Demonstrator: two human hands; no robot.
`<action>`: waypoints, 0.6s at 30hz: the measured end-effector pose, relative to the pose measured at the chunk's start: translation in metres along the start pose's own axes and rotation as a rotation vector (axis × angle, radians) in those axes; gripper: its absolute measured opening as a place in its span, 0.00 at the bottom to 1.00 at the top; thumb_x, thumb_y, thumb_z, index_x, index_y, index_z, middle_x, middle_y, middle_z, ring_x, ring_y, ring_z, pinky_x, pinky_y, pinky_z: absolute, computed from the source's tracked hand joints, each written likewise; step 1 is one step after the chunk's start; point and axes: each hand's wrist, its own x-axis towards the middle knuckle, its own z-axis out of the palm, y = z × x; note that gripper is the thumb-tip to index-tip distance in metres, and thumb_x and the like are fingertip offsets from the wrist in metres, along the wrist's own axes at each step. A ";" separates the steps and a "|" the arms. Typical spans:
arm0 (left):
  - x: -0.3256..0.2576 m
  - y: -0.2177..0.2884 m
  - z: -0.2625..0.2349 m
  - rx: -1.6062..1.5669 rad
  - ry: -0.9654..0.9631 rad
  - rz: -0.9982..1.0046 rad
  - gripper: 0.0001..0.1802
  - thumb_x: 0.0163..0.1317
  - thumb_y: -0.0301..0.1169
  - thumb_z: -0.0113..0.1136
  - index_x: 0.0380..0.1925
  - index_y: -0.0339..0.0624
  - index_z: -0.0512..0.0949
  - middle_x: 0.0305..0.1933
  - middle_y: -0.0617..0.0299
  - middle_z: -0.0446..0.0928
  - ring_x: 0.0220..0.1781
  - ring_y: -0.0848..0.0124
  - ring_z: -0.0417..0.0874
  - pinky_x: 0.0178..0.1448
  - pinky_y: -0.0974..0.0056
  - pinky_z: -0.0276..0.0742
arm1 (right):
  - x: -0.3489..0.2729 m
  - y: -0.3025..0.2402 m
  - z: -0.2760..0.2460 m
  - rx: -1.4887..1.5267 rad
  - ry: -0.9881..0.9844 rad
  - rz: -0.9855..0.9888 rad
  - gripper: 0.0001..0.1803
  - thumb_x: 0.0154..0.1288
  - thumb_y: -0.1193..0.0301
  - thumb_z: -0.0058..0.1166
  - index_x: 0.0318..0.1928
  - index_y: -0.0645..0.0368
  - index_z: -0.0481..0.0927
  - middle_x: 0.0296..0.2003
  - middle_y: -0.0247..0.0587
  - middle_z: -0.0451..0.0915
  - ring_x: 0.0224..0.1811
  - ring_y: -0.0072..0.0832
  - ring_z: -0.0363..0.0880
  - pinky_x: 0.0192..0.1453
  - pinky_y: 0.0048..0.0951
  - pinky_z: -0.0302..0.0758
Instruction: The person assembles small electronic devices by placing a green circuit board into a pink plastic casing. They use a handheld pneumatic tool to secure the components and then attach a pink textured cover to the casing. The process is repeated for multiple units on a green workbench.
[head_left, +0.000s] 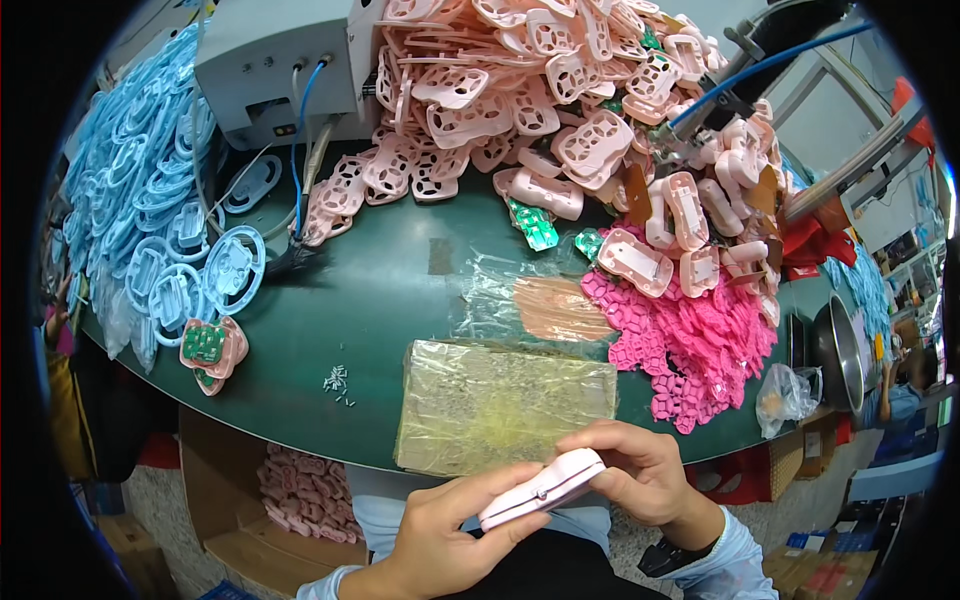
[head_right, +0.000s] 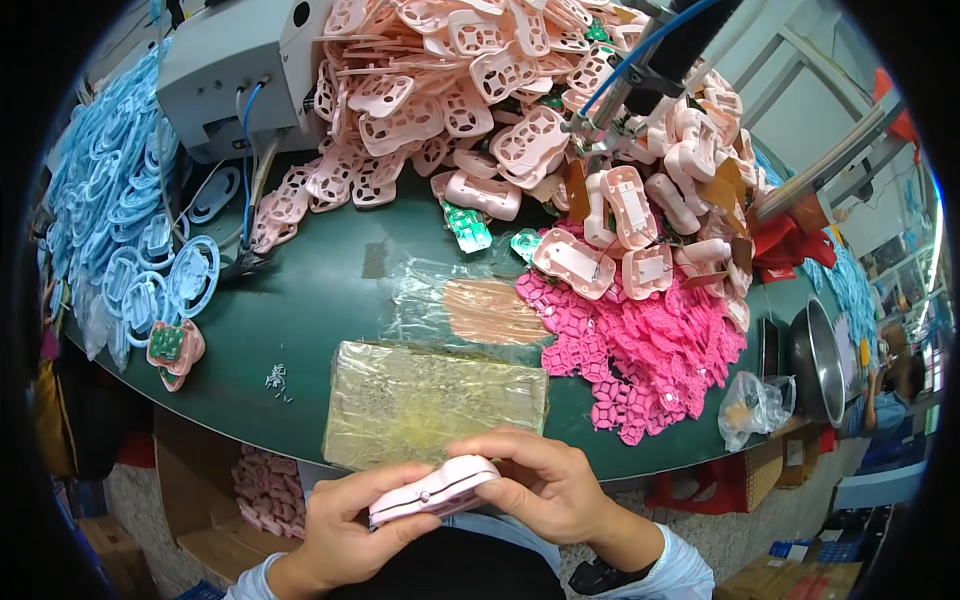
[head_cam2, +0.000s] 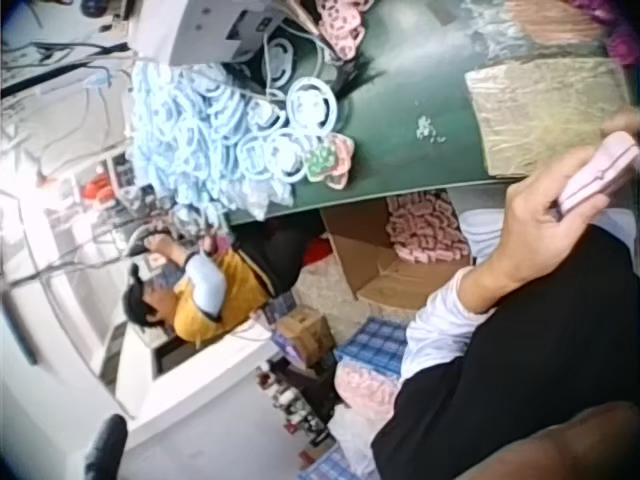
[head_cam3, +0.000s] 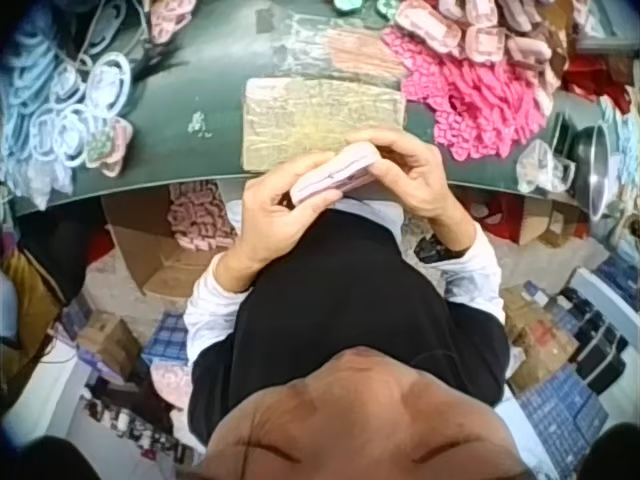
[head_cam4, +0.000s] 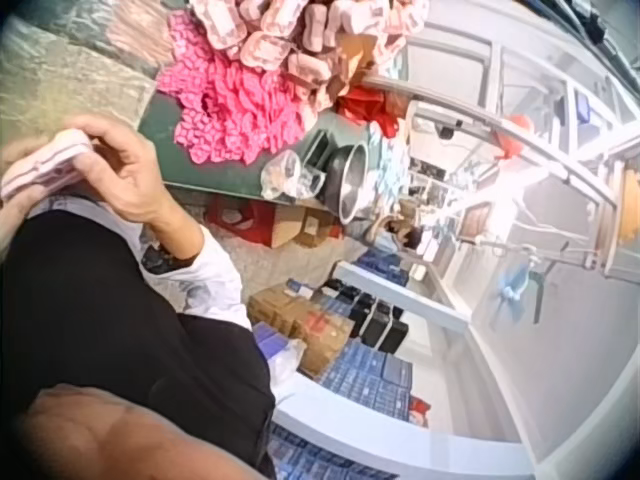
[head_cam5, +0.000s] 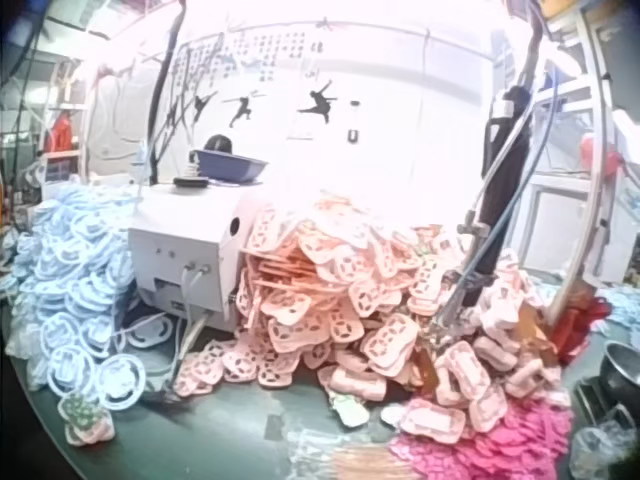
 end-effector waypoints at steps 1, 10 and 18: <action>0.000 0.001 0.000 0.020 0.001 0.025 0.22 0.49 0.26 0.71 0.46 0.32 0.78 0.40 0.51 0.83 0.39 0.70 0.85 0.41 0.70 0.79 | 0.001 0.000 -0.005 -0.085 -0.044 -0.045 0.19 0.66 0.76 0.52 0.56 0.69 0.72 0.45 0.45 0.76 0.46 0.27 0.76 0.48 0.24 0.74; 0.001 -0.002 0.003 0.028 -0.014 0.079 0.23 0.48 0.25 0.72 0.46 0.32 0.78 0.38 0.50 0.83 0.36 0.68 0.86 0.40 0.69 0.79 | 0.006 -0.001 0.008 0.176 0.109 0.076 0.08 0.67 0.75 0.48 0.38 0.68 0.77 0.34 0.42 0.77 0.33 0.22 0.76 0.35 0.22 0.71; 0.009 0.001 0.022 0.207 0.046 0.158 0.24 0.47 0.25 0.72 0.47 0.34 0.78 0.35 0.50 0.83 0.33 0.67 0.86 0.36 0.69 0.79 | 0.029 0.020 0.009 -0.228 0.373 -0.088 0.23 0.73 0.68 0.34 0.20 0.63 0.72 0.14 0.36 0.70 0.16 0.22 0.68 0.22 0.25 0.64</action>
